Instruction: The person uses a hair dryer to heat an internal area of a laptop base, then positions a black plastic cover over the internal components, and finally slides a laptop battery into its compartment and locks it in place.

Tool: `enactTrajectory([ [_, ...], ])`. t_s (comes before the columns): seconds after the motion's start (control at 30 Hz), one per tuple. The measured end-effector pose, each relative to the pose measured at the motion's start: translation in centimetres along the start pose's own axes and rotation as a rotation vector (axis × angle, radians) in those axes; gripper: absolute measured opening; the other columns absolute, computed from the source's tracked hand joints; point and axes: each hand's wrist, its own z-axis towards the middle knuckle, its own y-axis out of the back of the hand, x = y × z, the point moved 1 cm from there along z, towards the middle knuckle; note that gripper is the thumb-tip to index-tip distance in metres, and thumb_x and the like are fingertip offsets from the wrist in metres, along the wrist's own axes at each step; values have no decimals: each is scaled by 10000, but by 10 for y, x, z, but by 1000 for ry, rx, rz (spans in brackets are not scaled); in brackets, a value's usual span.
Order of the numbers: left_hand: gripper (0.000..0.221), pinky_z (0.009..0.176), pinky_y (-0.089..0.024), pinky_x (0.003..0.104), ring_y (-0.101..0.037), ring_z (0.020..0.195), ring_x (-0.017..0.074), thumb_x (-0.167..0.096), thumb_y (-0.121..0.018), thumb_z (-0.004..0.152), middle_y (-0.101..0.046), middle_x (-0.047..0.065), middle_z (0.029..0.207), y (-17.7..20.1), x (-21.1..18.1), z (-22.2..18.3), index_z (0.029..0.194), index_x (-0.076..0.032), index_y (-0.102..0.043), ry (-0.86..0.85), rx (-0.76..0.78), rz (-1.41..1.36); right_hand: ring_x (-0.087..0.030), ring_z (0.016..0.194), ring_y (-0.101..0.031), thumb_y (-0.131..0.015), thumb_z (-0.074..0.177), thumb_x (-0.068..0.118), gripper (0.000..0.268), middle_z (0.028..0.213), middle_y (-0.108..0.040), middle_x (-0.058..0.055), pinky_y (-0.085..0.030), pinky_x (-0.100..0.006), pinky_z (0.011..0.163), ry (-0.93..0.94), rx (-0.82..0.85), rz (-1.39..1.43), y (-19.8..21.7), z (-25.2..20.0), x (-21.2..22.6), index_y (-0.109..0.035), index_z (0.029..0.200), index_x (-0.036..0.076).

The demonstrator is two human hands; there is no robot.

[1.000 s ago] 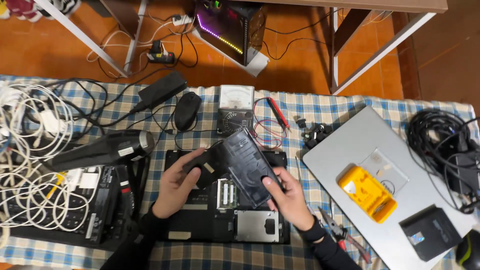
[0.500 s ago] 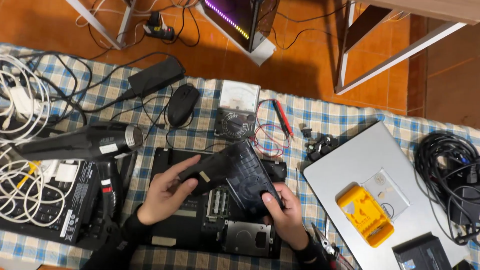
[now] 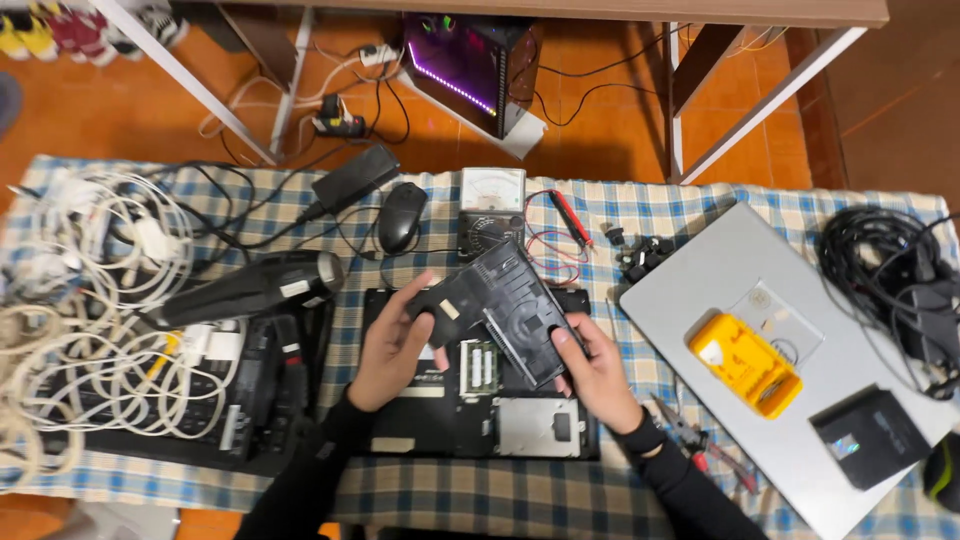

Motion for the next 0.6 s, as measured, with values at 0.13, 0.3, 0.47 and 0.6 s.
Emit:
enactTrajectory([
  [0.13,557,681,-558,281,-683,692,157,-115,-465,1090,-710,104,1127,-2,-9,5,1605,2,-287,18,-32,18,-75,527,-554,-552,1038,142,189,760,-623,-23,-441,-231,492,102,125,31,-1,-1,8,-568,1166,4],
  [0.3,585,689,-569,285,-689,700,155,-166,-460,1105,-720,113,1077,-5,-11,7,1614,-8,-219,-60,-6,-18,-98,535,-570,-558,986,81,259,877,-661,-35,-490,-263,519,135,166,-4,-7,-4,17,-546,1228,-12],
  [0.47,488,703,-574,289,-695,742,160,-202,-503,1118,-710,126,1125,-1,-5,7,1523,24,-352,-82,-22,-40,-107,535,-594,-557,1037,92,216,801,-689,-95,-495,-262,538,209,187,-4,-7,-2,17,-550,1221,-22],
  [0.6,496,732,-558,278,-692,777,152,-195,-542,1113,-703,132,1206,-2,-3,7,1528,12,-365,-99,-18,-19,-111,528,-585,-581,1032,81,203,817,-661,-78,-496,-275,520,196,123,-42,-6,-4,12,-555,1203,-25],
])
